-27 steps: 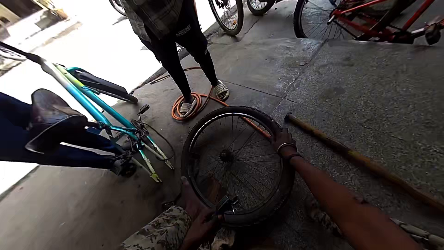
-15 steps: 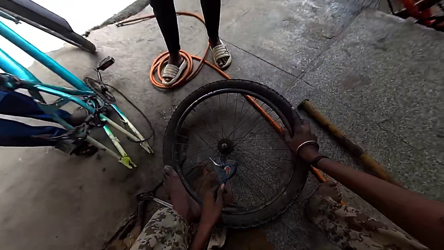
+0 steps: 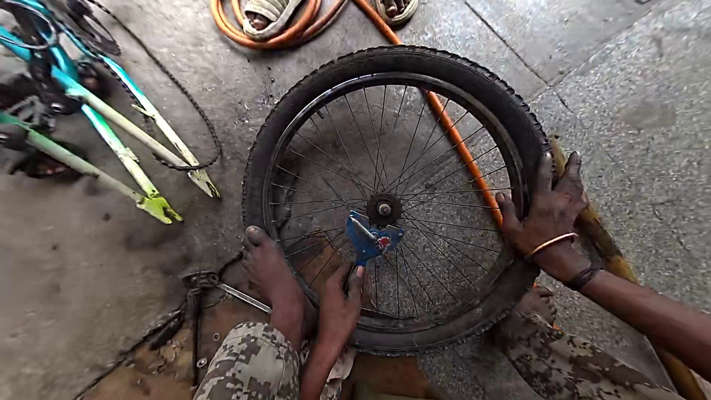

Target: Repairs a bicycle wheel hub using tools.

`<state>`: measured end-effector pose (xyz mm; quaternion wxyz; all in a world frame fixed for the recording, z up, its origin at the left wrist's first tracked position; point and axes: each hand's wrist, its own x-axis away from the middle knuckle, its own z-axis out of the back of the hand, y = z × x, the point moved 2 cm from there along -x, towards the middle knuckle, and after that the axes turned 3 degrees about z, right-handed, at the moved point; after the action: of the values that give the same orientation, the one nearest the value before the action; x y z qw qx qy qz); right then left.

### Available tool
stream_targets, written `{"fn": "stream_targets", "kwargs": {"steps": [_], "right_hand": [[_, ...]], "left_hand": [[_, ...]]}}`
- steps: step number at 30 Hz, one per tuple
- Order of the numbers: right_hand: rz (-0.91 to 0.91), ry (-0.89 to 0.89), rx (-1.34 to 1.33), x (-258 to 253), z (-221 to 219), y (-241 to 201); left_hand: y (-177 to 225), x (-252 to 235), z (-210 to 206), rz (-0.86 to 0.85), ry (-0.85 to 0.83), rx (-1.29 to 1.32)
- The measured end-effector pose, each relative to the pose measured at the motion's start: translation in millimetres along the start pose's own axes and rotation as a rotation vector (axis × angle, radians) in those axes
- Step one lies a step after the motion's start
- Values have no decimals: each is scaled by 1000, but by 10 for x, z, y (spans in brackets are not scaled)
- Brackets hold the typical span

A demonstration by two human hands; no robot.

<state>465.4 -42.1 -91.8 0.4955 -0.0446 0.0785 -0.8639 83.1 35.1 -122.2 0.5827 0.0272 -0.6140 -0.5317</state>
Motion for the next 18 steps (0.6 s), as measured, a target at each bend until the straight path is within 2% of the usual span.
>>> {"fn": "stream_targets", "kwargs": {"steps": [2,3,4,6,8,10,12,14,16,18], "right_hand": [[301,46,-80,39,92,-480],[414,11,-160,84,123,-821],[464,-56,-241,154,130,-1178],[454,-167,-360,238,55,-1819],[439,-198,-347,267,-65,-2242],[465,-166,-347,288,-188,-2454],[485,-209,-390,368,-275,-2533],[430,-239,-496,455,-287,-2500],[403,-113,-508,409,-225,-2433],[296,-158,-464,285,-170,-2430]], "left_hand": [[58,-98,43,9,-36,-2],[62,-114,52,11,-51,-16],[47,-101,51,15,-64,-17],[52,-113,58,-4,-84,-9],[85,-107,64,-32,-77,-14],[116,-97,70,-30,-52,-8],[146,-64,88,-19,-30,-20],[158,-40,99,-17,-27,-32],[131,-54,87,-21,-32,-11],[95,-57,71,-14,-36,24]]}}
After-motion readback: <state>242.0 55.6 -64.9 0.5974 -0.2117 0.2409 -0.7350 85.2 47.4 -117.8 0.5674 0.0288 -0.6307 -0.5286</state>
